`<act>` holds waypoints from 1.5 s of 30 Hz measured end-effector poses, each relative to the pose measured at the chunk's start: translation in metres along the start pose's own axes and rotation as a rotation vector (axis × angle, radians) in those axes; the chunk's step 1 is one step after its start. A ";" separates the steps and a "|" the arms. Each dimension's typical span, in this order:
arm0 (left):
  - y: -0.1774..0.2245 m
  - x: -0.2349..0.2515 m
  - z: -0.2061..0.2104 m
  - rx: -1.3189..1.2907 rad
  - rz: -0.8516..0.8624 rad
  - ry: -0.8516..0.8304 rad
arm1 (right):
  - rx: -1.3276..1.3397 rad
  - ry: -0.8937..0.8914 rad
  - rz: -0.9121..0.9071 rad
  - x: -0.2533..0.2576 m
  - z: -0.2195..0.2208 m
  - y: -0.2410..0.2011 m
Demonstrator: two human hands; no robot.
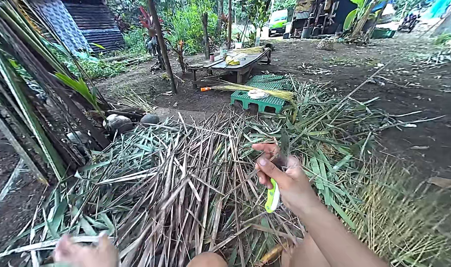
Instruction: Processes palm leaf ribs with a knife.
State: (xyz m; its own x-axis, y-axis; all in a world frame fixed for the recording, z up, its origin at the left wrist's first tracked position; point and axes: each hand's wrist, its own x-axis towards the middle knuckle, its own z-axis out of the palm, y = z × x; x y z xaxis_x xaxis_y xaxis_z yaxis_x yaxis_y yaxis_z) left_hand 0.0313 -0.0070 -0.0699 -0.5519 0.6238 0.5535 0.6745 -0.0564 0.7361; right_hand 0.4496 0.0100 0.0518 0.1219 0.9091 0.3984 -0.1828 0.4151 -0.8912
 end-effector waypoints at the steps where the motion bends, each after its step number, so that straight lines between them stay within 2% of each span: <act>1: 0.038 -0.002 0.009 -0.120 0.146 -0.100 | -0.011 -0.033 -0.024 0.000 0.002 0.001; 3: 0.116 -0.013 0.029 -0.317 0.253 -0.435 | -0.023 -0.098 -0.057 -0.003 0.005 0.002; 6: 0.196 -0.028 0.049 -0.495 0.387 -1.050 | -0.008 -0.162 -0.089 -0.006 0.003 0.002; 7: 0.212 -0.033 0.055 -0.534 0.414 -1.159 | -0.006 -0.169 -0.104 -0.007 0.000 0.001; 9: 0.230 -0.042 0.064 -0.605 0.443 -1.226 | -0.021 -0.192 -0.130 -0.008 -0.008 0.001; 11: 0.237 -0.045 0.068 -0.616 0.468 -1.182 | -0.081 -0.291 -0.123 -0.009 -0.018 0.000; 14: 0.240 -0.044 0.069 -0.598 0.493 -1.076 | -0.119 -0.460 -0.011 -0.015 -0.024 -0.003; 19: 0.245 -0.048 0.068 -0.510 0.656 -0.925 | 0.184 -0.636 0.171 -0.021 -0.021 -0.002; 23: 0.244 -0.051 0.066 -0.471 0.744 -0.821 | 0.486 -0.591 0.225 -0.023 -0.014 -0.003; 29: 0.235 -0.052 0.062 -0.335 0.863 -0.628 | 0.609 -0.381 0.190 -0.024 -0.015 -0.012; 32: 0.234 -0.052 0.061 -0.199 0.991 -0.445 | 0.616 -0.338 0.255 -0.025 -0.011 -0.016; 37: 0.236 -0.052 0.056 -0.087 1.080 -0.247 | 0.728 -0.388 0.387 -0.026 -0.008 -0.012; 41: 0.235 -0.053 0.056 -0.076 1.076 -0.233 | 0.864 -0.465 0.441 -0.026 -0.009 -0.012; 45: 0.234 -0.052 0.058 -0.067 1.071 -0.224 | 0.853 -0.534 0.483 -0.030 -0.007 -0.011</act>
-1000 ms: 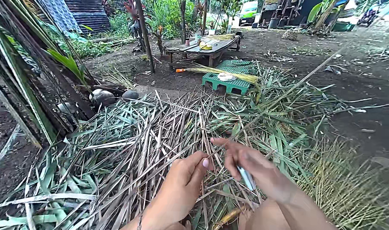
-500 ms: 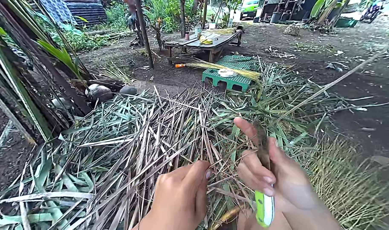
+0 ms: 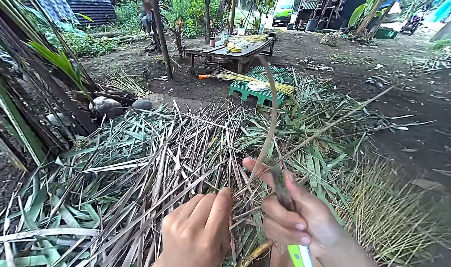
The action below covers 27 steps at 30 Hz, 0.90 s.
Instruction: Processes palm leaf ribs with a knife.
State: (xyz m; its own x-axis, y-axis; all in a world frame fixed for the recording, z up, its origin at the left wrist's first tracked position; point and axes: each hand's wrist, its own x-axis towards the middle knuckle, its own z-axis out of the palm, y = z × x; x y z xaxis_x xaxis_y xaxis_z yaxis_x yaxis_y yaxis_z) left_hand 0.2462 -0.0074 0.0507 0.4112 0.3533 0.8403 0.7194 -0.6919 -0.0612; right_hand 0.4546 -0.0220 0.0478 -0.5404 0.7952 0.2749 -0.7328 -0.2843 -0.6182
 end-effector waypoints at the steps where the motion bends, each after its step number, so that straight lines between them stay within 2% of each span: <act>1: 0.000 0.000 0.001 -0.001 0.002 0.002 | 0.007 -0.010 0.015 0.000 0.001 0.002; 5: 0.001 -0.002 0.001 -0.095 -0.061 -0.041 | 0.002 -0.040 0.040 0.000 0.000 0.002; 9: -0.003 0.001 -0.007 -0.655 -0.337 -0.385 | -0.297 -0.109 -0.008 -0.001 -0.002 0.002; 11: -0.006 0.002 -0.006 -0.885 -0.353 -0.499 | -0.479 -0.118 -0.021 -0.004 -0.002 0.001; 13: -0.008 0.000 -0.004 -1.023 -0.335 -0.500 | -0.621 -0.126 -0.047 -0.006 -0.002 0.000; 16: -0.005 0.000 -0.005 -1.027 -0.298 -0.442 | -0.814 -0.127 -0.211 -0.004 -0.004 -0.010; 20: -0.005 -0.001 -0.007 -1.086 -0.293 -0.442 | -0.861 0.022 -0.388 -0.007 -0.004 -0.028; 23: -0.005 0.000 -0.010 -1.175 -0.318 -0.487 | -0.910 0.006 -0.356 -0.009 -0.007 -0.023; 27: -0.005 0.001 -0.010 -1.287 -0.365 -0.523 | -0.989 -0.144 -0.266 -0.005 -0.010 -0.003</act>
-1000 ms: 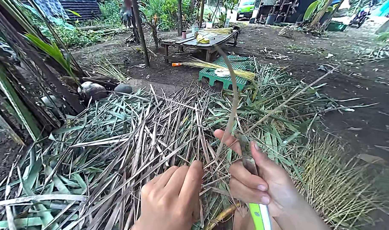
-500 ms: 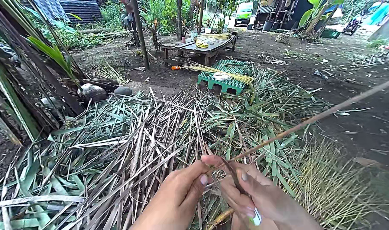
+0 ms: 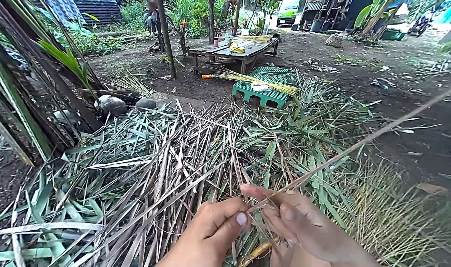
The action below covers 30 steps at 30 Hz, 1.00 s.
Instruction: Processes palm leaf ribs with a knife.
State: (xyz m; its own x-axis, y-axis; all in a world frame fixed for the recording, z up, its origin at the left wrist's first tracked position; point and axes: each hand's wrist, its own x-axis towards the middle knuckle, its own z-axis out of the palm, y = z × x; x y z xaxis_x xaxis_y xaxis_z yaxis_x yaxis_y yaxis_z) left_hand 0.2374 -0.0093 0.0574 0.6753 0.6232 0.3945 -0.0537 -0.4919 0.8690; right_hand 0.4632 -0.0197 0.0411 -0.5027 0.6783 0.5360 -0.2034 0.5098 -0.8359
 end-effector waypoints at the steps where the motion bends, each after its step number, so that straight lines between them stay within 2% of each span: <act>1: 0.001 0.001 0.000 -0.031 -0.009 -0.006 | -0.008 0.006 -0.009 0.002 -0.003 -0.003; 6: 0.003 0.001 0.001 -0.229 -0.056 -0.035 | 0.179 0.079 -0.013 0.004 -0.013 -0.017; 11: -0.001 -0.003 0.001 -0.447 -0.157 -0.043 | 0.092 -0.006 0.047 0.001 -0.002 -0.006; 14: 0.001 -0.005 0.002 -0.484 -0.188 -0.070 | 0.179 0.094 0.029 0.002 -0.019 -0.018; 19: 0.005 -0.004 0.002 -0.546 -0.253 -0.069 | 0.172 -0.031 0.072 0.006 -0.001 -0.010; 23: 0.007 -0.005 0.000 -0.594 -0.287 -0.110 | 0.312 0.045 0.072 0.006 -0.015 -0.019; 27: 0.003 -0.002 -0.005 -0.704 -0.307 -0.158 | 0.247 -0.058 0.114 0.008 -0.005 -0.011; 30: 0.006 -0.003 -0.006 -0.808 -0.348 -0.203 | 0.321 0.022 0.086 0.011 -0.019 -0.023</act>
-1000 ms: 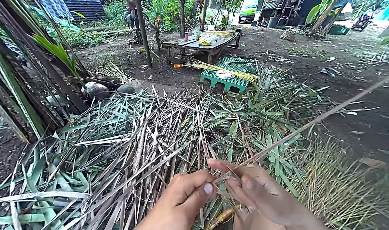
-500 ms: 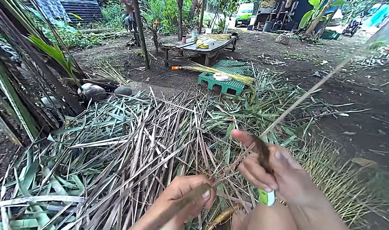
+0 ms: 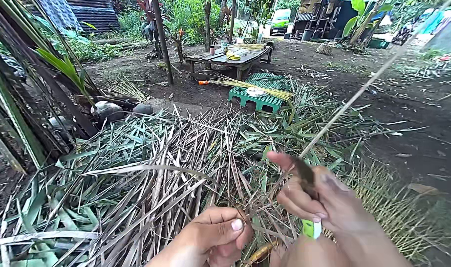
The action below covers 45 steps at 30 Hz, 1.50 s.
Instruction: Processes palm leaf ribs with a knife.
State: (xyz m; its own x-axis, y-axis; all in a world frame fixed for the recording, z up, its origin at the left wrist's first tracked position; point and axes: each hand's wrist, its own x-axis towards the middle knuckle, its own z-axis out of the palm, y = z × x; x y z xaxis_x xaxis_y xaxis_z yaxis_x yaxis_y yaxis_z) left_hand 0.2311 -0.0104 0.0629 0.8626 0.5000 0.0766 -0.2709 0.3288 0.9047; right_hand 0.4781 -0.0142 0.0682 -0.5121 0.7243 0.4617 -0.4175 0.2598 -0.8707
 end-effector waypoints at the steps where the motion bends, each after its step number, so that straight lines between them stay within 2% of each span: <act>1: 0.000 0.001 0.001 -0.035 -0.014 -0.014 | 0.003 -0.003 0.002 0.000 0.004 0.001; 4: 0.000 0.004 -0.004 -0.143 -0.041 -0.034 | -0.055 -0.095 0.017 0.003 0.012 0.016; 7: 0.001 0.003 -0.004 -0.174 -0.064 -0.080 | -0.005 -0.030 -0.031 0.005 -0.003 0.004; 9: 0.001 0.005 -0.004 -0.186 -0.067 -0.111 | -0.031 -0.054 -0.009 0.004 0.007 0.008; 11: 0.000 0.005 -0.006 -0.220 -0.063 -0.091 | -0.055 -0.139 0.044 0.003 0.013 0.019; 15: 0.002 0.003 -0.005 -0.174 -0.066 -0.080 | 0.057 -0.058 -0.010 0.010 -0.002 0.002; 18: 0.001 0.003 -0.004 -0.179 -0.042 -0.058 | -0.075 -0.114 0.063 0.005 0.017 0.017; 22: 0.001 -0.002 -0.001 -0.025 0.021 0.046 | 0.006 -0.036 0.040 0.009 -0.001 -0.004; 26: -0.001 -0.003 0.009 0.181 0.111 0.165 | -0.075 -0.088 0.165 0.004 0.018 0.001; 27: -0.002 -0.004 0.009 0.201 0.124 0.184 | -0.104 -0.070 0.149 0.005 0.015 0.000; 30: -0.005 -0.004 0.009 0.261 0.171 0.192 | -0.078 -0.012 0.115 0.007 0.009 -0.011; 34: -0.007 -0.004 0.007 0.332 0.213 0.212 | -0.140 -0.069 0.159 0.002 0.019 0.001; 37: -0.006 -0.004 0.010 0.349 0.204 0.238 | -0.034 0.038 0.143 0.003 0.009 -0.016; 40: -0.006 -0.005 0.010 0.375 0.218 0.259 | -0.084 -0.057 0.225 0.000 0.029 0.001; 42: -0.006 -0.005 0.006 0.419 0.231 0.252 | -0.068 0.007 0.135 0.000 0.018 -0.002; 45: -0.009 -0.001 0.004 0.420 0.272 0.284 | 0.056 0.169 -0.011 0.003 -0.008 -0.031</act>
State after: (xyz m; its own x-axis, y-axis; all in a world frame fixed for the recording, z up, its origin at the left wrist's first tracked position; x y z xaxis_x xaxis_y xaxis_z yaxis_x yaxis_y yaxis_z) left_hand 0.2348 -0.0170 0.0569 0.6211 0.7371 0.2664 -0.2241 -0.1587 0.9616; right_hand 0.4953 -0.0153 0.0950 -0.3755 0.8199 0.4321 -0.4658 0.2361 -0.8528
